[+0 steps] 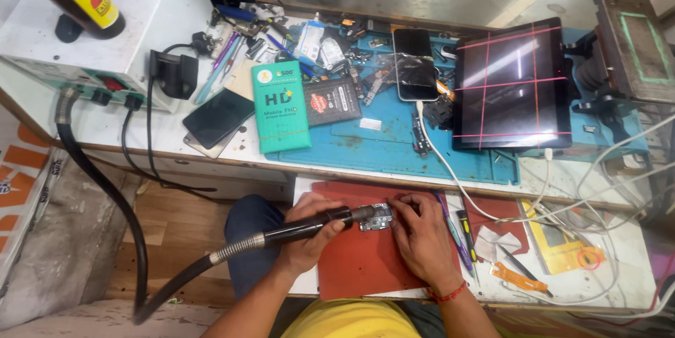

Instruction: The person scrapes a small circuit board with a metal tool, then uses a hot air gun to heat the board. The work is performed on a red mat on a cluttered workbench.

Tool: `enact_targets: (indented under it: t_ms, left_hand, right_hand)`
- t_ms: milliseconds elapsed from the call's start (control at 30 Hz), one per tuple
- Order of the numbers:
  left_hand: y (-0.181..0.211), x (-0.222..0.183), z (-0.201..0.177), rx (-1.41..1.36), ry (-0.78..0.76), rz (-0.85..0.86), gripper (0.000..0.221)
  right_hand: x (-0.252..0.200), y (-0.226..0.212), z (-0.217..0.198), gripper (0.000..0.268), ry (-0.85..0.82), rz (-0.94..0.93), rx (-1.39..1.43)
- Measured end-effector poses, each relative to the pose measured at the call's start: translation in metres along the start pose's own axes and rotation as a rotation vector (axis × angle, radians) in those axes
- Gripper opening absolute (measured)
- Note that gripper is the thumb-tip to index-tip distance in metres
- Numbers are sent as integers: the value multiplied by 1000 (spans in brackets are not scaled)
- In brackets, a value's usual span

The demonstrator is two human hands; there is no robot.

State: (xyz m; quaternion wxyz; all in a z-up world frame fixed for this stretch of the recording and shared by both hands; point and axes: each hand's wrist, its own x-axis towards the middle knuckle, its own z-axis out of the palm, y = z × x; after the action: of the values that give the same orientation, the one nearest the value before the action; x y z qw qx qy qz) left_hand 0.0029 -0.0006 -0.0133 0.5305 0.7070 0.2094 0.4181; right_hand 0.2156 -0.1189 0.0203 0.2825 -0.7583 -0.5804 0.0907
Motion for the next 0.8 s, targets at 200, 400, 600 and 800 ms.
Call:
enact_targets:
  t_ms: [200,400,600,800]
  left_hand:
    - [8,3,1,59,64,18,42]
    - [10,4,2,109,56,65,34]
    - [11,4,2,104,45,17,32]
    - [6,1,0,91,8,25,32]
  right_hand:
    - [0,0,-1,38,0,-16,11]
    - [-4,2,-1,39,-6,-27,6]
    - [-2,1,-3,38,-1,-43,1]
    - [-8,7,1,37,-5,-45,-9]
